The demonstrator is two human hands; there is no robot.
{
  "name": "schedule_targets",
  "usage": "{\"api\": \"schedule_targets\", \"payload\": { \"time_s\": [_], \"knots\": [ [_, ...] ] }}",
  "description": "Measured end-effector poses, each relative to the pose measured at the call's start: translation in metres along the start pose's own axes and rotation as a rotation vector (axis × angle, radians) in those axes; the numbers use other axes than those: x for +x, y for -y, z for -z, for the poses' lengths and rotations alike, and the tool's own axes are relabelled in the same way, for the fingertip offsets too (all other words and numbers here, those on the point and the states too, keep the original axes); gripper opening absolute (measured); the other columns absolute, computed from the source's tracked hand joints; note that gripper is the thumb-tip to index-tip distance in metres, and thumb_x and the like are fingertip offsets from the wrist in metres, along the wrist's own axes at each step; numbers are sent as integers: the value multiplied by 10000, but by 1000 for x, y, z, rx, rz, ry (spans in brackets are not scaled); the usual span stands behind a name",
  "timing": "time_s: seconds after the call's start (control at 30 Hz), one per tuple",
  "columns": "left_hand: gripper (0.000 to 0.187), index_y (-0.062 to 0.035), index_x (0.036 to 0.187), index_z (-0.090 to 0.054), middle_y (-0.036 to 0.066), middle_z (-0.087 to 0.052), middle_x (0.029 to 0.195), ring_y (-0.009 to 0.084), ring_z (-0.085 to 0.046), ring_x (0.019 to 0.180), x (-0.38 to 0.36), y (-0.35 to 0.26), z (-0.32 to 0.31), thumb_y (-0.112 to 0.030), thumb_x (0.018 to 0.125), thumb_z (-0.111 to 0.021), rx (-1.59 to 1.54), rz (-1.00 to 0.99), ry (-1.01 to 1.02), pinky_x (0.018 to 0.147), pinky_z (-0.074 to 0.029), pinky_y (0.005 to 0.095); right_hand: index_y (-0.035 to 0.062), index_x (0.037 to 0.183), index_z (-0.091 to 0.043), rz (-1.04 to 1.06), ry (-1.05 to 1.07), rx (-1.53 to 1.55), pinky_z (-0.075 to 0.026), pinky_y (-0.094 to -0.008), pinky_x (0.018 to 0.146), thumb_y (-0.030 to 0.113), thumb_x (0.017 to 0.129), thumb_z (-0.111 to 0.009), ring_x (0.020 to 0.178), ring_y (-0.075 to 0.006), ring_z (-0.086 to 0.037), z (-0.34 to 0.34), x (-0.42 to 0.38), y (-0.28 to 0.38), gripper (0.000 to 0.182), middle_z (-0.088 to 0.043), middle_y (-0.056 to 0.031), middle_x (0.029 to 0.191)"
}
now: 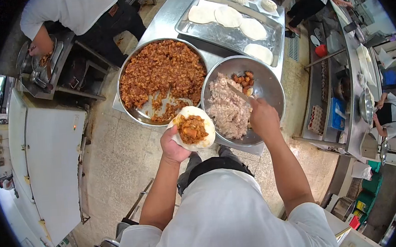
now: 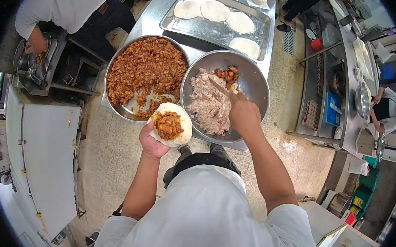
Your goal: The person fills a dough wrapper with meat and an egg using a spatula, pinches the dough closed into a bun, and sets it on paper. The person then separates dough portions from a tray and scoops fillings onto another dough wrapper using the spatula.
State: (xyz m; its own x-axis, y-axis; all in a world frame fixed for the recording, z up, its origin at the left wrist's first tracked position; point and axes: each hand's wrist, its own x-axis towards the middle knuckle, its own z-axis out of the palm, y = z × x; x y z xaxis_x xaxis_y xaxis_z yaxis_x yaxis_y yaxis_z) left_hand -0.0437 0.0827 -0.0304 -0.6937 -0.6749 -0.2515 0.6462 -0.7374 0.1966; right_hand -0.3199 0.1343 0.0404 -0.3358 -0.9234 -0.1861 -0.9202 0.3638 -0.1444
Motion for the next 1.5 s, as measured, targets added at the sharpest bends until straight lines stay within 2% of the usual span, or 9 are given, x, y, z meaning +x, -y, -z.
{"api": "schedule_targets", "payload": {
  "time_s": [0.2,0.43,0.73,0.8,0.9,1.0,1.13,1.3,1.5],
  "knots": [
    [719,-30,1417,-426,181,-526,1381,367,-507,1275,9,2,-1,-353,818,-655,-8,15,-7,1089,-377,547,28,1171,-629,71,-68,98,-550,-469,743,40,815,-526,838,-399,-674,-23,-13,7,371,-659,-204,993],
    [721,-29,1416,-427,181,-525,1381,365,-508,1275,3,9,3,-340,803,-647,-29,35,-23,1090,-378,546,1,1160,-627,12,31,234,-518,-492,749,-14,780,-517,831,-422,-641,-30,-36,31,396,-643,-239,954],
    [725,-26,1429,-403,191,-503,1399,366,-491,1293,-2,-21,-9,-391,851,-645,55,-20,45,1098,-374,541,-5,1112,-655,97,-150,603,-511,-445,782,-32,812,-570,881,-408,-640,-40,-36,8,313,-659,-235,960],
    [729,-29,1435,-395,188,-485,1419,368,-476,1308,3,-26,-18,-401,859,-640,33,-68,32,1100,-371,543,-2,1135,-647,159,-294,623,-515,-407,761,-55,844,-567,861,-379,-648,-34,-40,6,306,-663,-212,957],
    [666,-18,1423,-398,187,-506,1392,355,-503,1283,20,-25,-28,-343,884,-617,40,-151,2,1089,-388,543,7,1126,-650,138,-323,694,-515,-367,737,-70,860,-566,833,-328,-654,-11,-56,3,289,-662,-186,949],
    [605,-3,1405,-408,183,-520,1378,353,-514,1273,43,-18,-41,-295,906,-586,43,-106,13,1098,-388,522,19,1128,-652,125,-281,670,-509,-334,715,-80,855,-567,790,-290,-636,20,-75,0,302,-644,-157,921],
    [607,-17,1418,-395,176,-503,1394,349,-486,1300,53,0,-67,-272,906,-595,-29,-16,102,1102,-377,538,67,1141,-673,241,-443,587,-491,-330,638,-93,810,-573,721,-254,-596,25,-87,2,381,-577,-120,847],
    [724,-45,1434,-383,163,-491,1405,346,-472,1311,52,20,-83,-274,829,-708,-40,30,130,1107,-373,539,95,1133,-690,218,-459,548,-477,-333,583,-83,776,-603,687,-234,-586,5,-92,2,408,-547,-101,816],
    [746,-57,1433,-389,160,-508,1390,343,-488,1299,51,29,-74,-199,777,-716,-27,28,117,1105,-381,530,107,1117,-702,248,-419,611,-469,-335,551,-78,732,-632,650,-229,-579,1,-98,-4,432,-551,-92,815]
  ]
}}
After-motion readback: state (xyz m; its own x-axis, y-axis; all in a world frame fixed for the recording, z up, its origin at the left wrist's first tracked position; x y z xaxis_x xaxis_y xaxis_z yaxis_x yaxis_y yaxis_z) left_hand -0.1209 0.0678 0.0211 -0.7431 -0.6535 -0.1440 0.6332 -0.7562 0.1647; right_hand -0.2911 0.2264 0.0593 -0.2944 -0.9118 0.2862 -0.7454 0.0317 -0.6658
